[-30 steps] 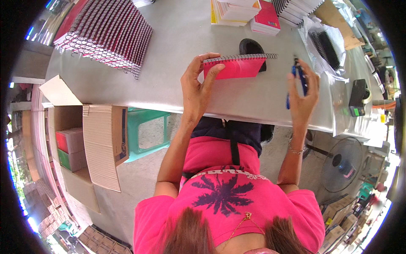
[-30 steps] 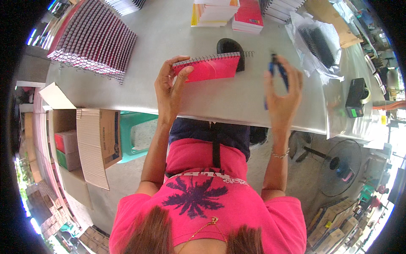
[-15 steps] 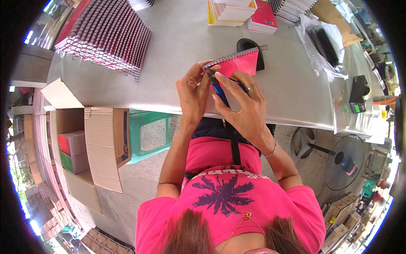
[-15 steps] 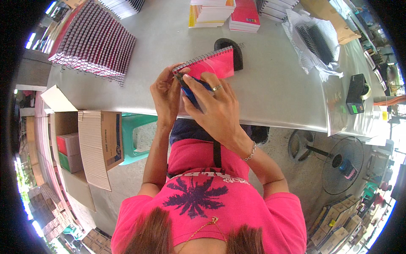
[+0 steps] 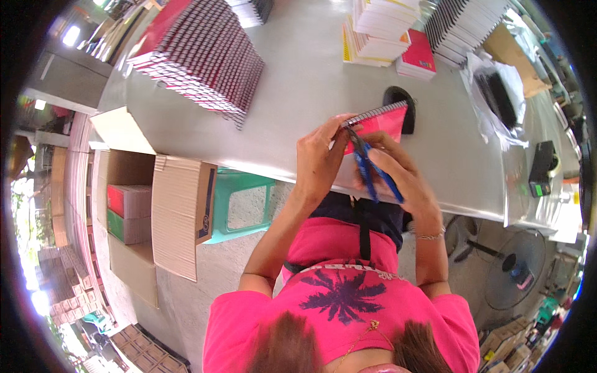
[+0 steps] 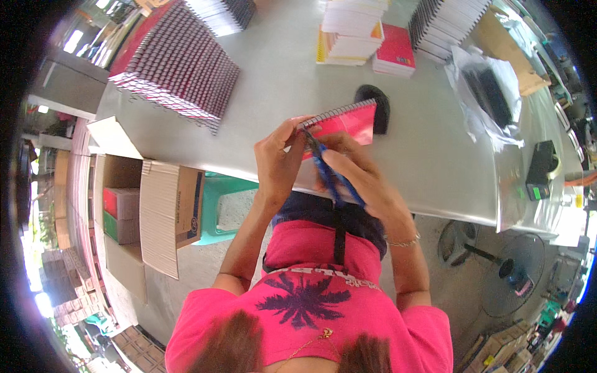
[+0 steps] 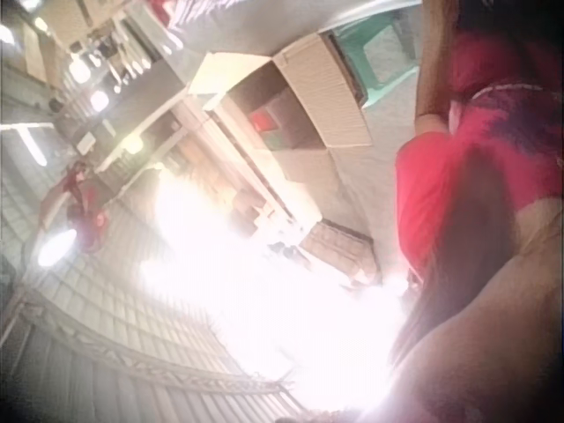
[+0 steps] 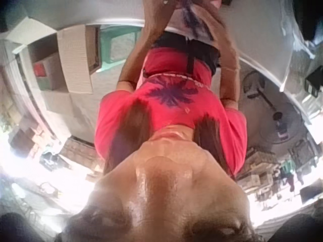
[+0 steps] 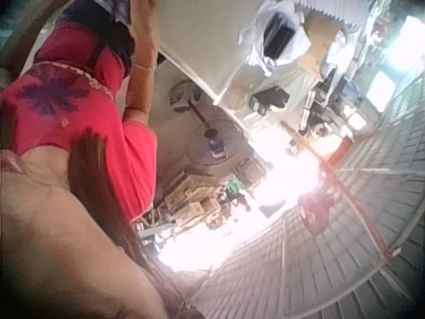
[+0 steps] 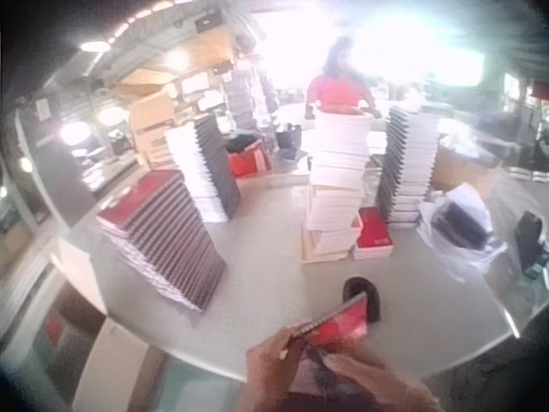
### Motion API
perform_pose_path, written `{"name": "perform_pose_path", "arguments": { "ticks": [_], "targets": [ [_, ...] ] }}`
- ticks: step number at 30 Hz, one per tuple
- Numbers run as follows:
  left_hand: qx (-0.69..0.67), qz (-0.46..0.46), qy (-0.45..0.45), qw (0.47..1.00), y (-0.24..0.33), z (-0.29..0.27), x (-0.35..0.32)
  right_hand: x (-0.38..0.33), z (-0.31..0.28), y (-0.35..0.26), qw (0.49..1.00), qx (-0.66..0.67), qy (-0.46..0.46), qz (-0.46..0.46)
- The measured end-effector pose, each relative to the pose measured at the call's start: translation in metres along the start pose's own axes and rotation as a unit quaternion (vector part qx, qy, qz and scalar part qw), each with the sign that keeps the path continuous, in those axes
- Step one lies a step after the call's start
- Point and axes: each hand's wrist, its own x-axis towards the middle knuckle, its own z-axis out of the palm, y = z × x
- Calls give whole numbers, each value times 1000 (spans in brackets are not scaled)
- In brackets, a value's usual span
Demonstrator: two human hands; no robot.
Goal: The person inserts a metal spiral binding through the pre-punched holes of a pink notebook, uses pliers to cut the excess binding, and places the finished notebook onto a stack.
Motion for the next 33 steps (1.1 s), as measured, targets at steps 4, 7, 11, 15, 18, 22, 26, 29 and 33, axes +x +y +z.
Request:
{"name": "perform_pose_path", "arguments": {
  "ticks": [4, 7, 11, 15, 18, 22, 26, 29, 33],
  "targets": [
    [15, -49, 57, 997, 46, -47, 26, -7, -55, -3, 933, -297, 148, -140],
    [104, 98, 229, 963, 63, -104, 63, -11, -115, -1, 777, -517, 307, -187],
    [32, 269, 336, 902, 85, -205, 125, -8, -155, 18, 667, -592, 420, -170],
    [-25, 229, 312, 922, 68, -225, 160, -8, -163, 25, 643, -599, 448, -164],
    [85, 172, 296, 936, 36, -250, 165, -5, -158, 22, 633, -621, 436, -156],
    [63, 108, 282, 951, 24, -249, 157, -11, -152, 14, 633, -634, 416, -156],
    [169, 47, 239, 955, 19, -260, 160, -9, -164, 14, 627, -646, 399, -171],
    [251, 64, 163, 952, 34, -254, 167, -4, -168, 10, 627, -639, 400, -196],
    [371, 68, 28, 926, 50, -252, 191, 32, -175, -14, 734, -527, 361, -231]
  ]
}}
